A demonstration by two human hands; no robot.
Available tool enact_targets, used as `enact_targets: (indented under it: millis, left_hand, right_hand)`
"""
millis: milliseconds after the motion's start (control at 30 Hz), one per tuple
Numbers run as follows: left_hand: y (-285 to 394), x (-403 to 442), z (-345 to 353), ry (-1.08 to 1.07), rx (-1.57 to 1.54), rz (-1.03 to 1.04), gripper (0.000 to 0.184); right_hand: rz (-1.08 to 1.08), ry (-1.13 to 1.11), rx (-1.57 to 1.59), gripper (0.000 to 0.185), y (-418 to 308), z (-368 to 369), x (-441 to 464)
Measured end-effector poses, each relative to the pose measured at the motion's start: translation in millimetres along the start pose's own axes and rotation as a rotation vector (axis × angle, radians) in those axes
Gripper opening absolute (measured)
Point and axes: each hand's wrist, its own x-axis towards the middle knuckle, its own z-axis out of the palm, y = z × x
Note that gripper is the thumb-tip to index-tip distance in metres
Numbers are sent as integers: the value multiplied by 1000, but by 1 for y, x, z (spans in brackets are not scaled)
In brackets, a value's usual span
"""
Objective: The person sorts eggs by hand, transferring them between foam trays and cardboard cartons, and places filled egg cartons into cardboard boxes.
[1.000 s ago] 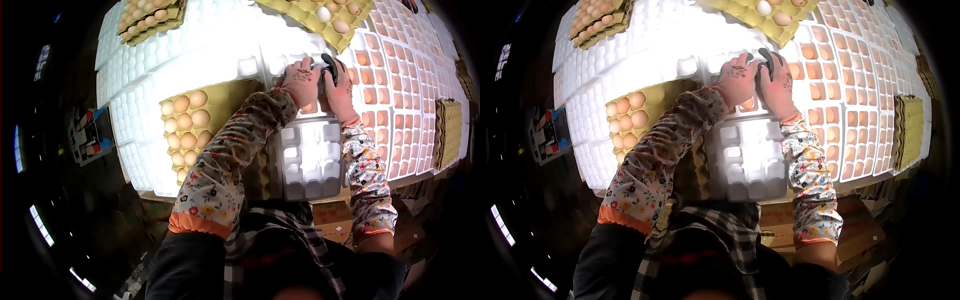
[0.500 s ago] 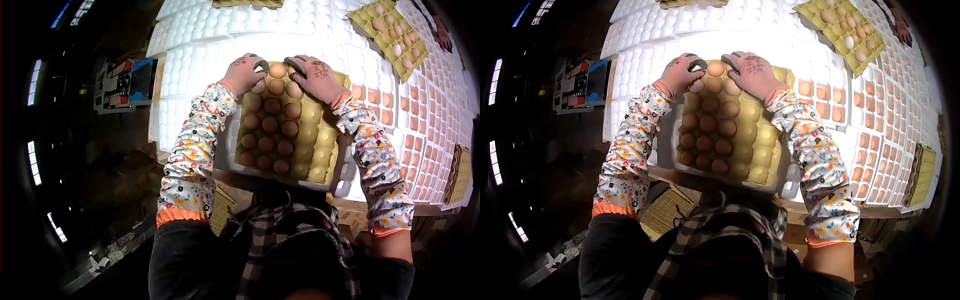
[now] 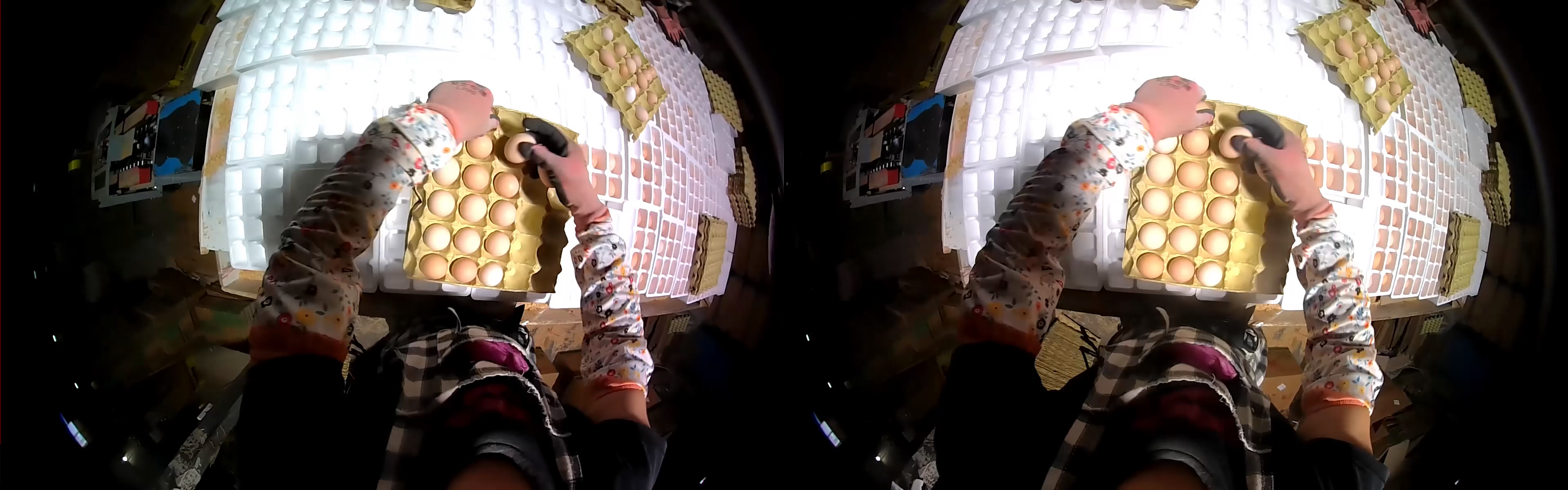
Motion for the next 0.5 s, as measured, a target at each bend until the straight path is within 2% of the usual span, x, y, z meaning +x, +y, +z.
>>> enact_targets:
  millis: [33,67,100,133,167,200,233,267,300,333,367,400,433,500]
  left_hand:
    - [-16,-10,-7,11,-232,38,51]
    - [-32,-20,-11,17,-457,78,49]
    - [-50,-30,1,61,-1010,78,43]
    - [-42,-61,-14,186,-1437,33,42]
    - [-72,-59,0,133,-1441,185,47]
    - [-75,-70,-3,124,-1405,195,45]
    - [-70,-78,-10,122,-1363,213,45]
    - [-59,-77,-19,67,-1123,-46,45]
    - [-44,-73,-24,10,-872,-282,47]
    - [-31,-76,-14,134,-162,-153,62]
    - [-16,-81,-2,171,204,-149,67]
    - [-3,-80,6,115,431,-130,64]
    - [1,-77,22,90,502,-154,62]
    - [-5,-70,32,24,434,-245,58]
  right_hand:
    - [120,37,294,42,-1,-8,-6]
    - [96,19,417,38,-11,-9,-9]
    - [0,-61,147,38,-9,-12,-4]
    - [-112,-114,-115,37,-7,-15,1]
    - [-171,-159,-349,39,-11,-5,10]
    - [-242,-192,-579,42,-16,5,18]
    - [-413,-149,-1041,44,-30,24,16]
    - [-545,-123,-1289,46,-23,38,21]
    - [-490,-157,-1339,39,-8,49,31]
    - [-472,-206,-1542,32,-8,59,40]
    - [-378,-273,-1627,29,-25,65,38]
    - [-415,-292,-1566,27,-30,59,33]
    - [-449,-222,-1364,33,-25,44,24]
    - [-415,27,-929,42,-23,12,-2]
